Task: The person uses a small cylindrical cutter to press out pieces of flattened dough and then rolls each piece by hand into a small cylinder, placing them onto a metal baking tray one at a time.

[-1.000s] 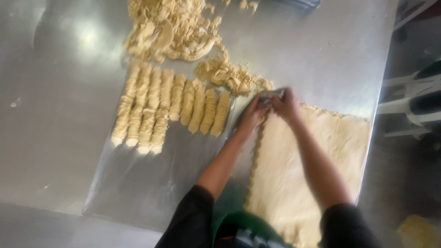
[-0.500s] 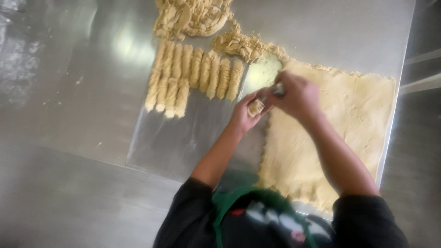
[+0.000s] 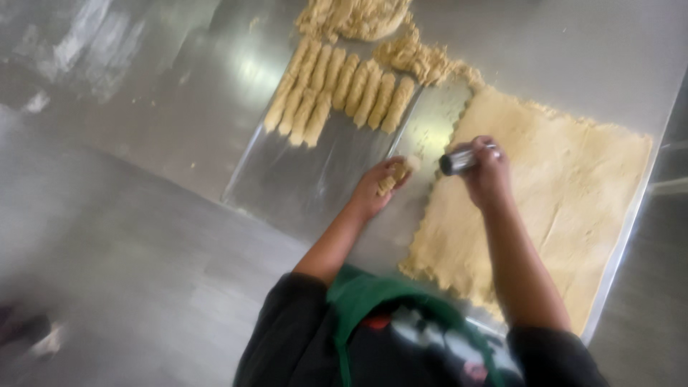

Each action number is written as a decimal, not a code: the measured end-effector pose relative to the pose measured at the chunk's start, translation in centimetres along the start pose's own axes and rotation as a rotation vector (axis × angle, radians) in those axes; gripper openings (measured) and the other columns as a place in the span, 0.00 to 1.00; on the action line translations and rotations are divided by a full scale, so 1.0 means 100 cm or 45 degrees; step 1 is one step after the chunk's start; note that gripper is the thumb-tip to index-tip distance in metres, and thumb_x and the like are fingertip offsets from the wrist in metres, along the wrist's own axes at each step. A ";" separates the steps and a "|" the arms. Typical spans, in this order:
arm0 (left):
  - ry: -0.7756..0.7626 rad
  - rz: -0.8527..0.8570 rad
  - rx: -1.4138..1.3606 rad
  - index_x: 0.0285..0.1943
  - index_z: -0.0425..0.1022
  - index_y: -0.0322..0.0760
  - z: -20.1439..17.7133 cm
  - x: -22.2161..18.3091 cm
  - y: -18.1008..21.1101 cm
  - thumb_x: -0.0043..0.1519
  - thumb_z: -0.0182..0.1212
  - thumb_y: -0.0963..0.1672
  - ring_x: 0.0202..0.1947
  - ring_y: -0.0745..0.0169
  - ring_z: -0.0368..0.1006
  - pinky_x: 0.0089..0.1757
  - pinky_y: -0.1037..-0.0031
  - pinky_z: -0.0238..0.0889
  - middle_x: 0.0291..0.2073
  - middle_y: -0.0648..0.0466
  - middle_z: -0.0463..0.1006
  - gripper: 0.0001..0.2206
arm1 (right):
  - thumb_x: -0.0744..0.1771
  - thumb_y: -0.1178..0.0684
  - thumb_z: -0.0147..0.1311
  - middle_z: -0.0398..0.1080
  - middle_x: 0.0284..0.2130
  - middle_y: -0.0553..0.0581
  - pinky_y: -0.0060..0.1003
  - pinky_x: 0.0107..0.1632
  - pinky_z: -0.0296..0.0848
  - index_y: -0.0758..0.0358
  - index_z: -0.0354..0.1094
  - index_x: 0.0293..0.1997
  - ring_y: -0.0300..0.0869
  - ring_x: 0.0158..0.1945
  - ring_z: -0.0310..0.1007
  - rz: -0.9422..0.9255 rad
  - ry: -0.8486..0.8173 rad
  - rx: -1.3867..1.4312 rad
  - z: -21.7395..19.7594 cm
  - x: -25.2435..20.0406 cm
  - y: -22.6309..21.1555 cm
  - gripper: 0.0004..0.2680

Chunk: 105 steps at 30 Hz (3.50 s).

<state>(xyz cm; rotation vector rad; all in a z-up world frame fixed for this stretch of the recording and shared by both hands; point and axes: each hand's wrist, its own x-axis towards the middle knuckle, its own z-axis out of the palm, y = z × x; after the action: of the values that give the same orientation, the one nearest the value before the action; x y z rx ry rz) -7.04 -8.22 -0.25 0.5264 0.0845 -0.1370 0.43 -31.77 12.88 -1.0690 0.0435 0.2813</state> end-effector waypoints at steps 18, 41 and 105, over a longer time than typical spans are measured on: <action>0.475 -0.086 -0.138 0.57 0.71 0.27 -0.043 -0.041 0.008 0.58 0.53 0.38 0.47 0.50 0.80 0.50 0.65 0.78 0.47 0.45 0.81 0.17 | 0.61 0.58 0.60 0.72 0.45 0.68 0.51 0.44 0.74 0.63 0.74 0.53 0.61 0.43 0.75 -0.561 -0.475 -1.886 0.029 0.014 0.102 0.15; 0.208 -0.122 0.277 0.49 0.69 0.31 0.001 -0.015 0.009 0.64 0.63 0.44 0.45 0.52 0.79 0.45 0.63 0.74 0.48 0.42 0.80 0.12 | 0.69 0.56 0.55 0.74 0.32 0.60 0.35 0.30 0.75 0.69 0.74 0.49 0.40 0.28 0.74 0.332 -0.117 -0.826 0.028 0.024 0.018 0.08; -0.296 -0.320 -0.031 0.68 0.73 0.22 -0.006 -0.119 -0.112 0.70 0.59 0.40 0.42 0.55 0.74 0.43 0.64 0.70 0.45 0.46 0.78 0.18 | 0.73 0.48 0.54 0.71 0.32 0.52 0.29 0.30 0.68 0.63 0.66 0.47 0.35 0.30 0.70 0.208 0.213 -0.623 -0.044 -0.134 0.059 0.08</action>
<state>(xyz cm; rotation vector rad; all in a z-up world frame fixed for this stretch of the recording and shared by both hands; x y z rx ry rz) -20.56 -16.25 -4.89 0.4710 -0.0749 -0.4404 -13.49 -35.75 8.01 -1.5778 0.2214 0.3597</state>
